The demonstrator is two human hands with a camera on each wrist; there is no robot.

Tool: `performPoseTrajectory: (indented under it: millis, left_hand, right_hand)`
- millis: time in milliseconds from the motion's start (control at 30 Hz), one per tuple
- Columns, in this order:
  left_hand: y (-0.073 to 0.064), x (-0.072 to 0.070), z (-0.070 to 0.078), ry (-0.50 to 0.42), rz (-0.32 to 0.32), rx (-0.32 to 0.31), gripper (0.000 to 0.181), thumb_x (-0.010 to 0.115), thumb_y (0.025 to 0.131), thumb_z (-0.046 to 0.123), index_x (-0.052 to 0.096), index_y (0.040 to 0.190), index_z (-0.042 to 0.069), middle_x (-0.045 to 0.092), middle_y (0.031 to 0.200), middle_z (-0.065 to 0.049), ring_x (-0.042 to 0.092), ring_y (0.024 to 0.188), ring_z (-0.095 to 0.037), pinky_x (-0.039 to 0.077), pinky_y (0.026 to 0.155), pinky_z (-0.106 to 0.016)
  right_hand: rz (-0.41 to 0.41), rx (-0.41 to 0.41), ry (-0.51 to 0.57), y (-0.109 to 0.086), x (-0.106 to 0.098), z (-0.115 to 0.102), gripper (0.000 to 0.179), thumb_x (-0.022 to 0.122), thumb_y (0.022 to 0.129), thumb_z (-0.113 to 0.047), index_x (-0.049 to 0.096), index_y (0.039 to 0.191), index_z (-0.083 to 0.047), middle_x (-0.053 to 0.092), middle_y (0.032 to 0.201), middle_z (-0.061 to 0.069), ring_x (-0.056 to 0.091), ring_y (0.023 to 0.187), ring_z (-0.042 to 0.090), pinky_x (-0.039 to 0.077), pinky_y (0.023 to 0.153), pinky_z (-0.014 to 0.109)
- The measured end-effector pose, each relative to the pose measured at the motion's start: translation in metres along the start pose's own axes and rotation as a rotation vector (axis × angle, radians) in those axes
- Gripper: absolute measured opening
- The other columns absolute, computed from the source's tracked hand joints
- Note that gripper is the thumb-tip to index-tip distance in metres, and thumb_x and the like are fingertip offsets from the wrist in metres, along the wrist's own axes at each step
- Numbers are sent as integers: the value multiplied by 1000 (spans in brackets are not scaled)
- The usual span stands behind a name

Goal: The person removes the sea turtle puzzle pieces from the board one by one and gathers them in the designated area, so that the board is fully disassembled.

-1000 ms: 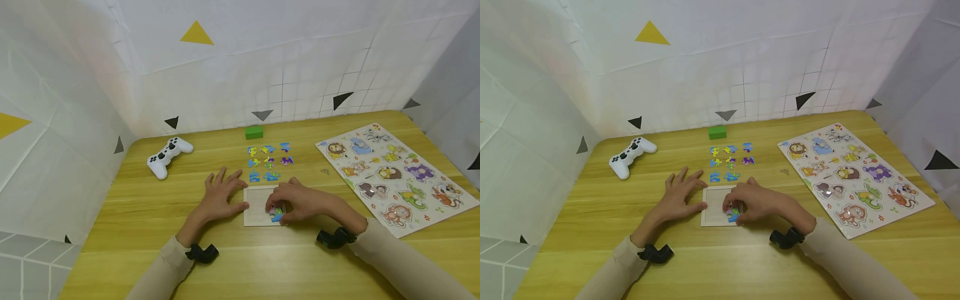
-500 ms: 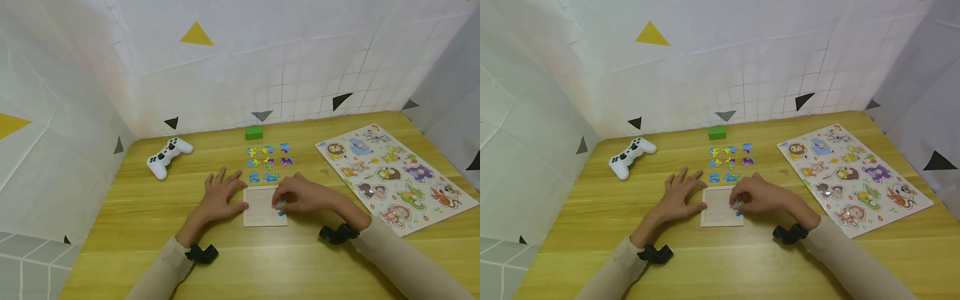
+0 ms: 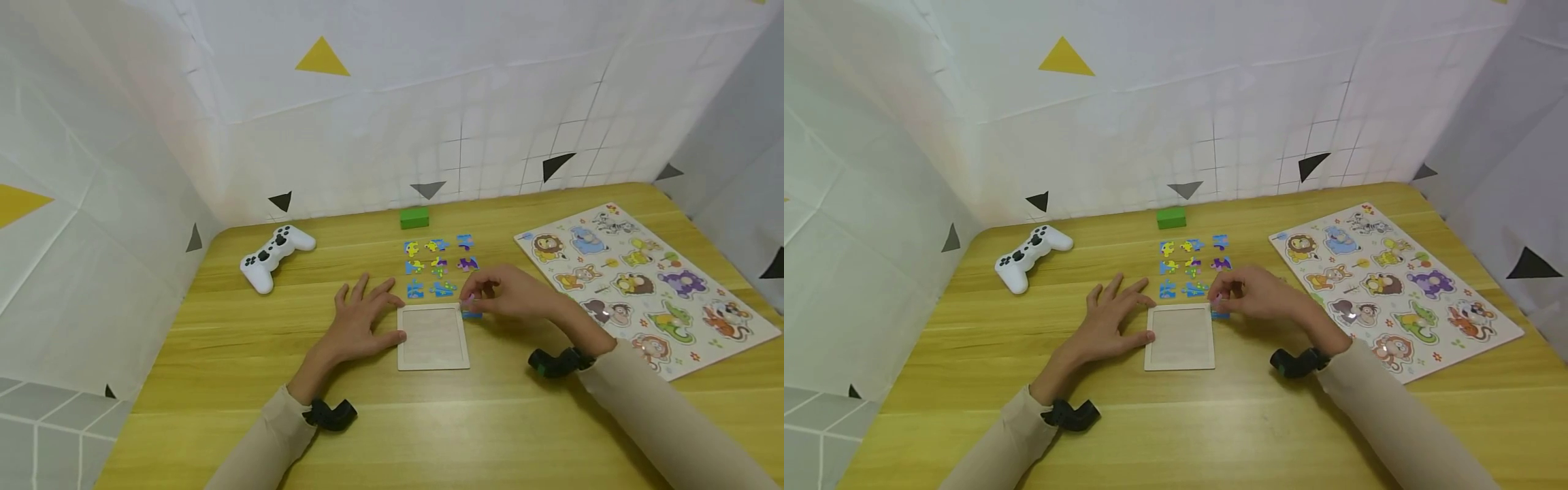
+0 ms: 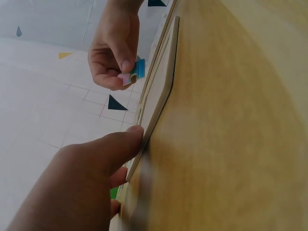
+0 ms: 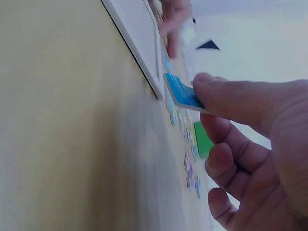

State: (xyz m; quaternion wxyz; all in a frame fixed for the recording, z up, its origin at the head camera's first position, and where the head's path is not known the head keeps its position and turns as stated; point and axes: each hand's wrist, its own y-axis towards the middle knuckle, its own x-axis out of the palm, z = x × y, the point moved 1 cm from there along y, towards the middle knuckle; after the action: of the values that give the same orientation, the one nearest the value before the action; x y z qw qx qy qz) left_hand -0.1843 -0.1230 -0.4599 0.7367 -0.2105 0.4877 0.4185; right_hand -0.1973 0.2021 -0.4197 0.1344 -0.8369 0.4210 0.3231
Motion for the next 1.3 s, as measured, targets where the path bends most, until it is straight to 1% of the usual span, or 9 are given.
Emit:
performPoseTrajectory:
  millis: [133, 300, 467, 567, 633, 767, 867, 1067, 1300]
  left_hand:
    - [-1, -1, 1, 4, 10, 8, 49, 65, 89, 61, 58, 130, 36, 32, 168, 3, 8, 158, -44, 2, 116, -73]
    - [-1, -1, 2, 4, 10, 15, 50, 65, 89, 61, 58, 130, 35, 33, 167, 2, 8, 158, -45, 2, 115, -73]
    - [-1, -1, 2, 5, 7, 14, 50, 66, 89, 61, 58, 131, 35, 32, 167, 3, 8, 158, -45, 2, 115, -73]
    - [-1, 0, 1, 3, 10, 14, 49, 66, 89, 60, 58, 130, 36, 32, 167, 3, 8, 158, -45, 2, 115, -74]
    - [0, 0, 1, 2, 10, 14, 49, 66, 89, 60, 58, 130, 36, 32, 168, 3, 8, 158, -45, 2, 115, -74]
    - [0, 0, 1, 9, -1, 4, 50, 65, 89, 62, 58, 131, 36, 31, 168, 4, 7, 158, -44, 1, 116, -74]
    - [0, 0, 0, 10, -10, -3, 50, 65, 89, 63, 57, 131, 37, 30, 168, 5, 7, 159, -43, 1, 116, -73]
    - [0, -1, 1, 9, 0, 4, 49, 65, 89, 62, 58, 130, 36, 31, 168, 4, 8, 158, -43, 1, 116, -73]
    - [0, 0, 1, 4, 7, 7, 49, 65, 89, 61, 59, 129, 36, 32, 168, 3, 8, 158, -45, 2, 115, -74]
  right_hand:
    - [68, 24, -31, 6, -6, 8, 6, 77, 92, -16, 74, 97, -17, 64, 80, -3, 54, 71, 13, 46, 64, 25]
    - [99, 56, -68, 12, -10, 16, 6, 76, 92, -13, 75, 98, -15, 64, 81, -3, 52, 71, 13, 45, 65, 24]
    - [92, 58, -64, 13, -10, 23, 7, 74, 93, -12, 75, 99, -11, 65, 81, 0, 54, 73, 13, 47, 68, 24]
    - [85, 67, -77, 12, -10, 25, 10, 75, 93, -14, 75, 102, -10, 66, 83, 0, 55, 75, 13, 48, 70, 25]
    - [82, 84, -107, 12, -9, 24, 14, 78, 91, -18, 75, 104, -13, 66, 86, -1, 56, 76, 13, 48, 71, 26]
    - [65, 91, -175, 12, -7, 23, 21, 84, 85, -22, 75, 103, -17, 68, 91, -2, 59, 81, 13, 51, 75, 29]
    - [61, 69, -220, 12, -7, 21, 20, 84, 84, -21, 75, 101, -18, 70, 93, -3, 61, 84, 13, 52, 77, 32]
    - [82, 42, -287, 13, -6, 20, 16, 83, 85, -19, 77, 100, -17, 71, 93, -3, 62, 85, 12, 53, 77, 34]
    - [117, 54, -296, 13, -4, 21, 17, 82, 86, -21, 78, 103, -17, 69, 92, -1, 60, 82, 14, 49, 73, 31]
